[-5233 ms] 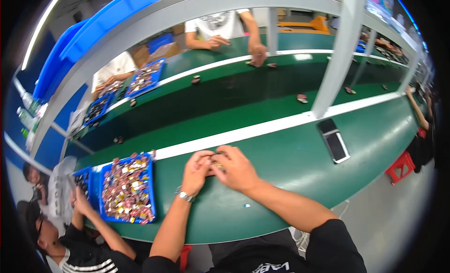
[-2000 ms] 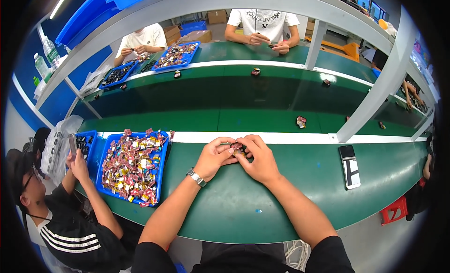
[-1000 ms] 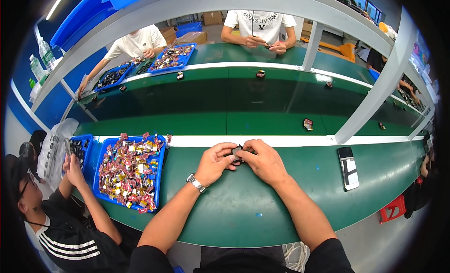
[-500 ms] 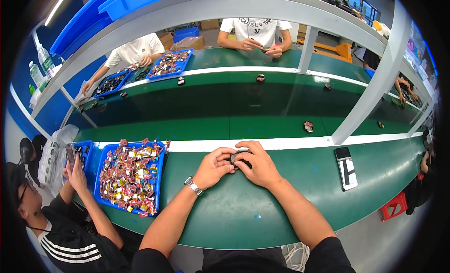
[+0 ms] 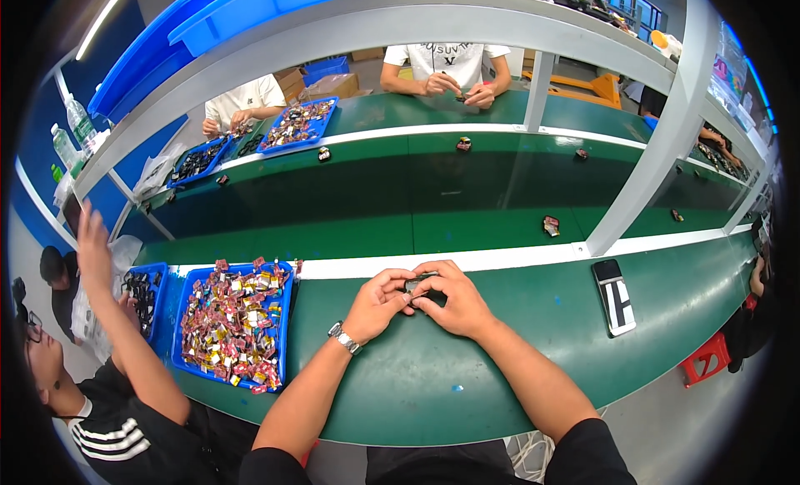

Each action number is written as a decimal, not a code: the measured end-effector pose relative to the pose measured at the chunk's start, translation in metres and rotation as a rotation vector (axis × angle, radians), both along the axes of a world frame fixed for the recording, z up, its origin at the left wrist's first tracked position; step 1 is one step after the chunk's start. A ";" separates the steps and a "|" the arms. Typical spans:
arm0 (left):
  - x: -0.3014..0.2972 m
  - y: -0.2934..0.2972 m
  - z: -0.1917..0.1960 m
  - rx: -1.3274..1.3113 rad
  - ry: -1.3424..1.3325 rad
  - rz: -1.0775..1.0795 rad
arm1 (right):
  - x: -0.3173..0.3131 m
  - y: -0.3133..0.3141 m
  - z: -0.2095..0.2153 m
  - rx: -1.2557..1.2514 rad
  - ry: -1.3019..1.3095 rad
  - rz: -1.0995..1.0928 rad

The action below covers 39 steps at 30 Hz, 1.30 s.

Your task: Assembling small electronic or plastic components on a production line workbench.

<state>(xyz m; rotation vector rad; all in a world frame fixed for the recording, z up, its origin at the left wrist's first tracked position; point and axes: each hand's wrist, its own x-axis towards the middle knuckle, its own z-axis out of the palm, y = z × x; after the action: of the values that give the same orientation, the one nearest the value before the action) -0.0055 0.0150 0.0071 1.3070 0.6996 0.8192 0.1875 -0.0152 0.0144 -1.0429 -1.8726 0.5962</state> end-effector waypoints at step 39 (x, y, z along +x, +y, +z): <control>-0.002 0.000 0.000 -0.077 -0.061 0.043 | -0.016 -0.009 -0.001 0.133 0.066 -0.130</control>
<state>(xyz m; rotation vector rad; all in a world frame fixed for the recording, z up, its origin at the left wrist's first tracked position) -0.0076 0.0151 0.0072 1.1971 0.7062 0.8550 0.1712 -0.0246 0.0137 -1.0364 -1.7472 0.4195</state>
